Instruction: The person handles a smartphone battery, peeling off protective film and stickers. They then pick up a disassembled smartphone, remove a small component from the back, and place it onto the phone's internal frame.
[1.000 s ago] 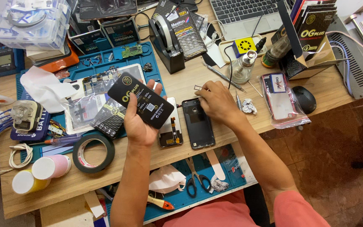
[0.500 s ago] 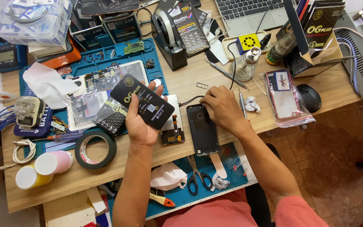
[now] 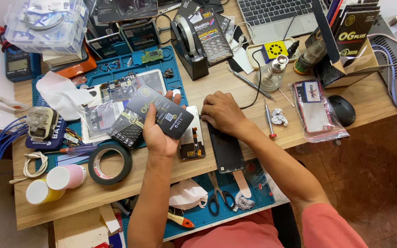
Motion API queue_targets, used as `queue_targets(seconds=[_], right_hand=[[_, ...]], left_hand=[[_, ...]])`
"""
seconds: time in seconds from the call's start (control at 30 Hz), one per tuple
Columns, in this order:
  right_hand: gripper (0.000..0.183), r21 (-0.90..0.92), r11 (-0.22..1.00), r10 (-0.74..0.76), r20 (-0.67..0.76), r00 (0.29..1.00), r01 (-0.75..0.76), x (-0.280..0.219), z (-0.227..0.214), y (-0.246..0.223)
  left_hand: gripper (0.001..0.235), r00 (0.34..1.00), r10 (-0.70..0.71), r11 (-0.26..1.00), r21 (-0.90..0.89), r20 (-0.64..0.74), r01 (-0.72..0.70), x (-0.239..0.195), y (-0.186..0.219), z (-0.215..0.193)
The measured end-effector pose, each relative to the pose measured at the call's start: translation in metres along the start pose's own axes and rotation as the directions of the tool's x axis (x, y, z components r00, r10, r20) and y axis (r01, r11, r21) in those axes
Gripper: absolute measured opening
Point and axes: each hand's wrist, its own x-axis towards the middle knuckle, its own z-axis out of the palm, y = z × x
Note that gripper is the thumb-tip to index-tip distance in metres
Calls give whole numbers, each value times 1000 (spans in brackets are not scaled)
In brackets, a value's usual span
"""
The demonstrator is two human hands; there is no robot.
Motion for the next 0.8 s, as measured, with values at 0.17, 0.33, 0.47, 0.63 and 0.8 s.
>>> queue_targets(seconds=[0.17,0.33,0.47,0.63,0.8], right_hand=[[8,-91,996,17,98,995,-8,-1,-23,10],[5,187,982,28,33,999,-34,7,-43,7],[6,410,912,56,-134,989,4,23,-51,-11],[6,457,889,133,-288,948,14,31,-47,-31],[5,478,878,179,-356,917,14,34,-41,-38]], left_hand=[[48,999,12,1000,-21,-43,-13,5,2,8],[46,997,64,994,-84,-50,-68,34,-8,6],[46,994,80,980,-177,-69,-91,57,-11,8],[49,992,82,958,-266,-96,-105,68,-9,3],[48,989,65,943,-316,-134,-105,65,-4,1]])
